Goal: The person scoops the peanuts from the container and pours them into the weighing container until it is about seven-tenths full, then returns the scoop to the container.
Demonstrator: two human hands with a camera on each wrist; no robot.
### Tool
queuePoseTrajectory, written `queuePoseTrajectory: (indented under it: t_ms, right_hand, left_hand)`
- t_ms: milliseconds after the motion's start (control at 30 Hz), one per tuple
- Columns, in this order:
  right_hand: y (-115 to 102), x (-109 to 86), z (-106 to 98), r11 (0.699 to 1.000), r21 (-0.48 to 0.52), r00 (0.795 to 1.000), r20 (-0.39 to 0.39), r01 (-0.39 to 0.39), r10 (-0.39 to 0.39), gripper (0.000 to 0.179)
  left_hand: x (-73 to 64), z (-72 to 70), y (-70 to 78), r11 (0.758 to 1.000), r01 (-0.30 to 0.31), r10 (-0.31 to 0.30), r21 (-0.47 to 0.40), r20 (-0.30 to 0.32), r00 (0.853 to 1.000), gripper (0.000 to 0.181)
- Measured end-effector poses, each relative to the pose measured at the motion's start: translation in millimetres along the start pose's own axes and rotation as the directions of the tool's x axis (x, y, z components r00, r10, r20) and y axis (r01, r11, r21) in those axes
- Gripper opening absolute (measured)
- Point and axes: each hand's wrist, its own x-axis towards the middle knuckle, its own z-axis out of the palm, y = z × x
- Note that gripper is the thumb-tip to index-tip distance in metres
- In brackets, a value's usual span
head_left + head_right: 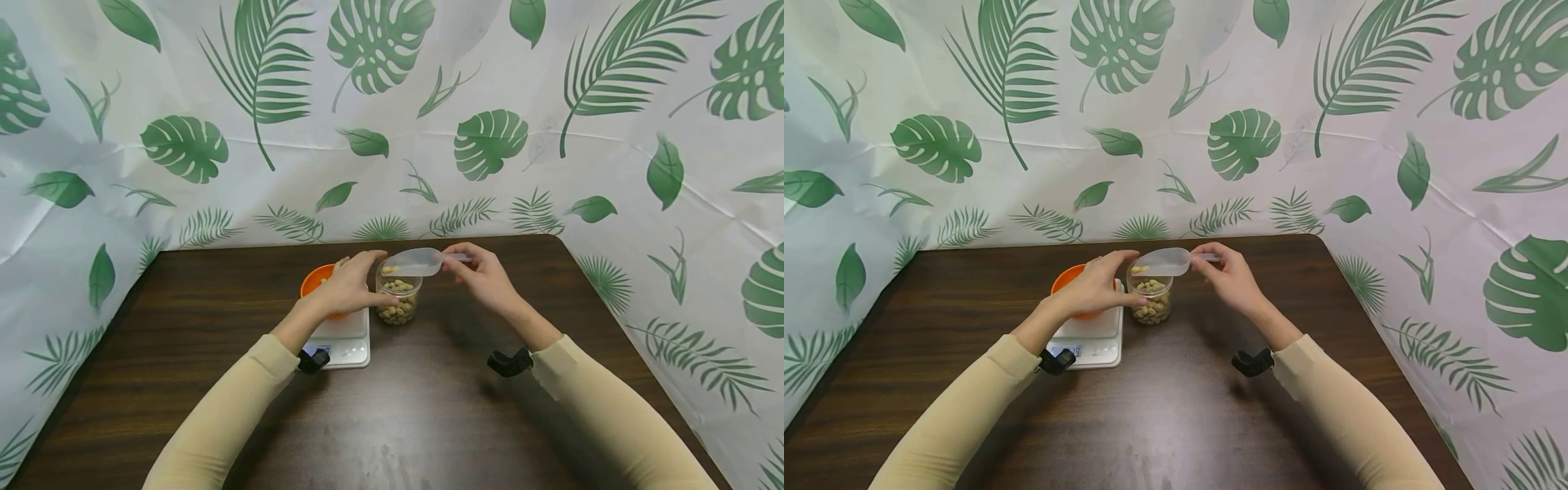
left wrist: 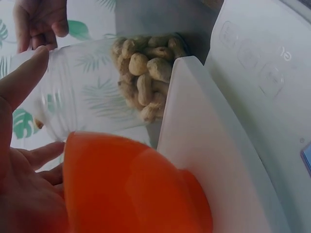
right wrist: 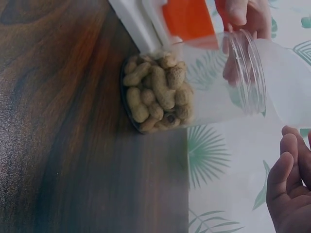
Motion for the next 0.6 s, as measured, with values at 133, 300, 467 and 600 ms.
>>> queuePoseTrajectory:
  t_ms: [133,300,467,600]
  right_hand:
    - [-2.3,-0.6,0.6,1.000,0.013,1.000,0.002,0.002,-0.002,0.023]
    - [-7.8,-1.6,3.6,1.000,0.029,1.000,-0.008,0.008,-0.007,0.023]
    - [-11.6,-1.4,9.2,0.998,0.059,1.000,-0.007,0.019,-0.019,0.021]
    - [-14.2,-0.8,14.7,0.997,0.072,0.999,0.001,0.032,-0.032,0.021]
  left_hand:
    - [-8.5,-4.3,-2.0,1.000,0.007,-0.007,-0.004,-0.018,1.000,0.095]
    - [-18.8,-9.3,-6.1,1.000,0.007,-0.007,-0.013,-0.043,0.999,0.093]
    - [-31.4,-11.9,-11.1,0.999,-0.007,0.003,-0.033,-0.105,0.994,0.090]
    - [-44.0,-14.1,-15.5,1.000,-0.011,0.006,-0.029,-0.144,0.990,0.089]
